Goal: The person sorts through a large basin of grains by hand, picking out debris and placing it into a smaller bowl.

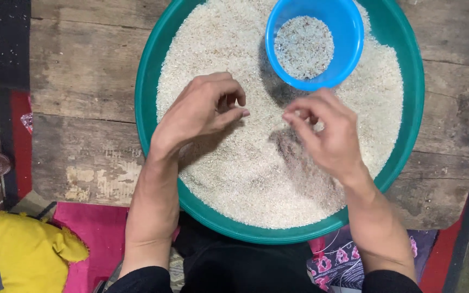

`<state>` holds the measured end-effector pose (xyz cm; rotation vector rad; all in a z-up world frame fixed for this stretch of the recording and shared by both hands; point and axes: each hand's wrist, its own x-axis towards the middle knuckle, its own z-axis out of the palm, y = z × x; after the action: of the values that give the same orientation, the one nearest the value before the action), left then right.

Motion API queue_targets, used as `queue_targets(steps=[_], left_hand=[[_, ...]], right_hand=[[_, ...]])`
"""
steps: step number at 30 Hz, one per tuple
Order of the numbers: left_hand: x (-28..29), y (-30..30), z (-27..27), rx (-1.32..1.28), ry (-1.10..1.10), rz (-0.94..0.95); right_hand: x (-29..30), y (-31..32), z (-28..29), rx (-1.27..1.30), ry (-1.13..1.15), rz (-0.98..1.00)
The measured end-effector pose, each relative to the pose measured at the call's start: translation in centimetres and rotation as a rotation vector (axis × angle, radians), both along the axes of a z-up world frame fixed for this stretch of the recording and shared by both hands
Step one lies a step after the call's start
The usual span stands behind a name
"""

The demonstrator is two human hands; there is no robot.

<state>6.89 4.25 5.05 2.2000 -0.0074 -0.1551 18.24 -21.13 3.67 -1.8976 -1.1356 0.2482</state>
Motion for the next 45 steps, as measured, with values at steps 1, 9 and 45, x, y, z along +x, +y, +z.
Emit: queue_targets(steps=[1, 9, 45], left_hand=[[-0.1, -0.6, -0.5, 0.000, 0.001, -0.009], [0.2, -4.3, 0.5, 0.122, 0.130, -0.237], [1.7, -4.3, 2.4, 0.214, 0.362, -0.292]], right_hand=[[0.9, -0.1, 0.2, 0.000, 0.001, -0.009], [5.0, 1.0, 1.4, 0.079, -0.185, -0.283], [0.2, 0.9, 3.9, -0.778, 0.270, 0.498]])
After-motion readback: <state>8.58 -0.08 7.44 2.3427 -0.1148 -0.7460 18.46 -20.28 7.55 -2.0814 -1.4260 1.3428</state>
